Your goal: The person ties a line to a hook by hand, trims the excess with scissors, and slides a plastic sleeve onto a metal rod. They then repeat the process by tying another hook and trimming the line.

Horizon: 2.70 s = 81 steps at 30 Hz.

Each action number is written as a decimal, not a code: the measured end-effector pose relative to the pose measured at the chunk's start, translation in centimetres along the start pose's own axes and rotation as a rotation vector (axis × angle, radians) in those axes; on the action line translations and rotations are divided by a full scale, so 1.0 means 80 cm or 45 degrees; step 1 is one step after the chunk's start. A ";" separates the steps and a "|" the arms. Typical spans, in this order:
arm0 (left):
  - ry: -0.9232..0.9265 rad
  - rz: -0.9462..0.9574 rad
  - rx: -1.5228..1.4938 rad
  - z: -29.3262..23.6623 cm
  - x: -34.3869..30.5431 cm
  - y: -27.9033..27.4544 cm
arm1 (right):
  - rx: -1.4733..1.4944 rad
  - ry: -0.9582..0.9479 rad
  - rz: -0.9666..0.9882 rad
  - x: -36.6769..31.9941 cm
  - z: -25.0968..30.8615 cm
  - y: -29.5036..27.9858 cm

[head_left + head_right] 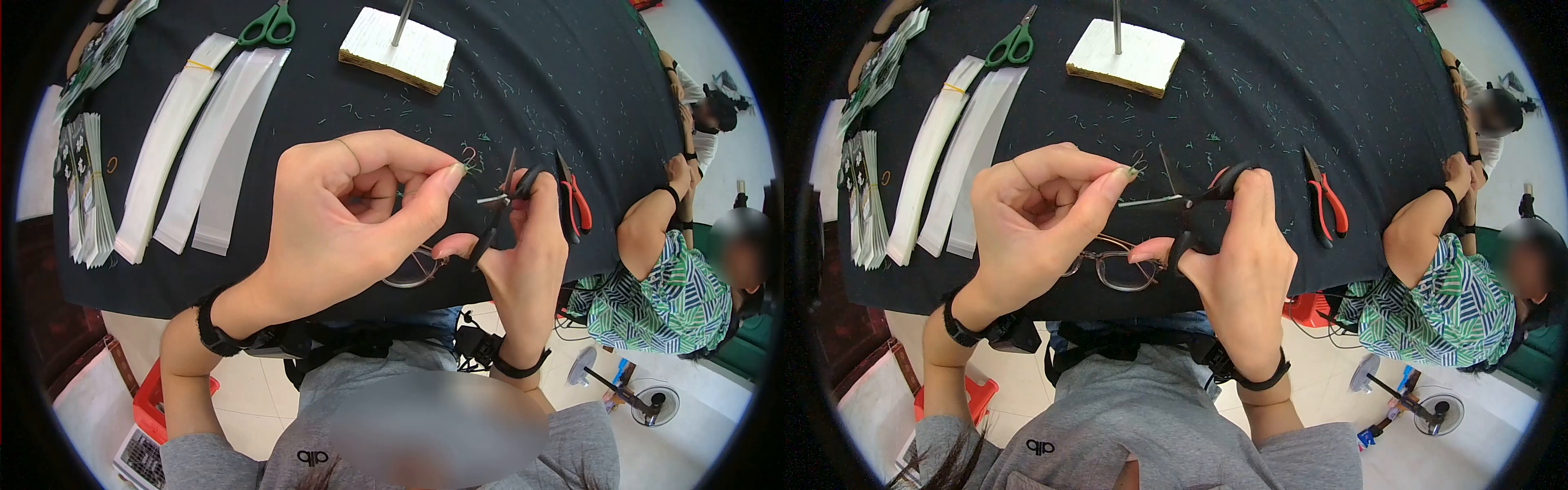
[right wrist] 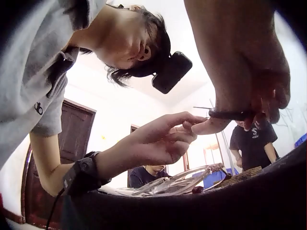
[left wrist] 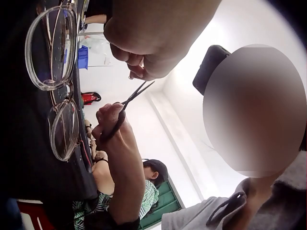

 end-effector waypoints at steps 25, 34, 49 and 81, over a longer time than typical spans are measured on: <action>0.182 -0.021 0.030 -0.008 -0.001 0.001 | -0.037 0.013 -0.018 -0.002 0.005 -0.002; 0.166 -0.021 0.076 -0.007 -0.002 -0.001 | -0.059 0.138 -0.082 -0.005 -0.009 -0.013; 0.018 0.017 -0.015 0.001 -0.001 0.002 | -0.073 0.010 0.117 -0.001 -0.002 0.001; 0.093 0.029 0.001 -0.006 -0.001 0.002 | -0.077 0.249 0.004 -0.003 -0.009 -0.016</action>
Point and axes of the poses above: each hand's wrist, its own x-axis towards the middle knuckle, its own y-axis out of the palm, z = x × y, the point moved 6 cm from there along x, towards the middle knuckle, and after that the axes turned 10 degrees about z, right-handed, at the moved point
